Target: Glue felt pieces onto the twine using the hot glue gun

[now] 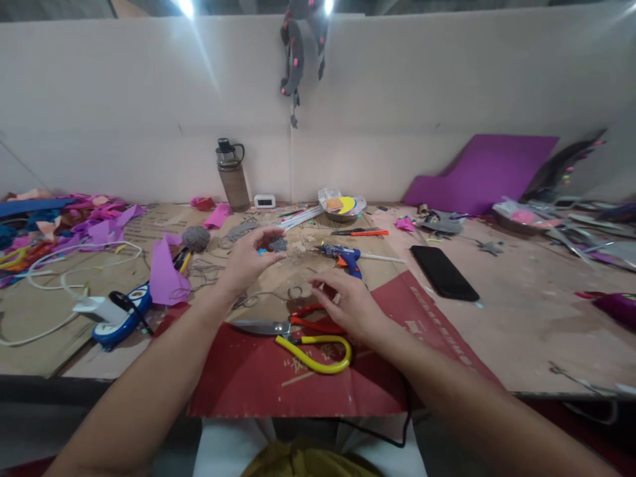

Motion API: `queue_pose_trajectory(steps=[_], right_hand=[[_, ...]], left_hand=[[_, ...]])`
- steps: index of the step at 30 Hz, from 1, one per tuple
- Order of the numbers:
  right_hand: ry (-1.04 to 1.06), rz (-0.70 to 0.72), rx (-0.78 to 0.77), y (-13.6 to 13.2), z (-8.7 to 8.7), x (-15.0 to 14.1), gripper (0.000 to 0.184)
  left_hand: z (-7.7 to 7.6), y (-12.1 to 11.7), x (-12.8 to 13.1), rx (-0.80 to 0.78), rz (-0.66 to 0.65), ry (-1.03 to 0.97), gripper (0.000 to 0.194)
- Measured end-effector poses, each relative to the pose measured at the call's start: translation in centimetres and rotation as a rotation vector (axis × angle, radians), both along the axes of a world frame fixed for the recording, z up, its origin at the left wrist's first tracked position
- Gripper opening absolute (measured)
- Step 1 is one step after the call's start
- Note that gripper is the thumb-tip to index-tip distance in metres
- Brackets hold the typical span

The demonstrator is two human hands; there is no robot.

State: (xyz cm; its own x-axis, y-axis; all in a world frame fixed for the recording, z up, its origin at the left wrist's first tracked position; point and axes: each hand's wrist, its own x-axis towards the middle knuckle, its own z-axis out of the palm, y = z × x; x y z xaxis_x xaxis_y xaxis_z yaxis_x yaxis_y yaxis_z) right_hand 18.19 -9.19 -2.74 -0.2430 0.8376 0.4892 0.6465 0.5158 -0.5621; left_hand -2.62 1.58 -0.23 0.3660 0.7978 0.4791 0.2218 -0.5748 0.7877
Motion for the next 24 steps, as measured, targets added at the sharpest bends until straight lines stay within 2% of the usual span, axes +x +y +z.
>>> queue_pose_trajectory(steps=[5, 8, 15, 20, 24], right_hand=[[0.155, -0.031, -0.041, 1.8, 2.2, -0.6, 0.026], [0.322, -0.025, -0.132, 2.9, 2.9, -1.6, 0.026], [0.754, -0.022, -0.525, 4.2, 0.8, -2.7, 0.018], [0.841, 0.022, -0.605, 3.6, 0.3, -2.3, 0.022], [0.874, 0.087, -0.633, 3.5, 0.1, -2.2, 0.023]], left_hand=[[0.0, -0.2, 0.1, 0.001, -0.053, -0.046, 0.053], [0.0, -0.3, 0.3, 0.003, -0.079, -0.044, 0.052], [0.4, -1.3, 0.9, 0.009, -0.038, 0.066, 0.049], [-0.4, -1.3, 1.2, 0.034, -0.075, 0.122, 0.049], [-0.9, -1.6, 1.7, -0.013, -0.119, 0.165, 0.047]])
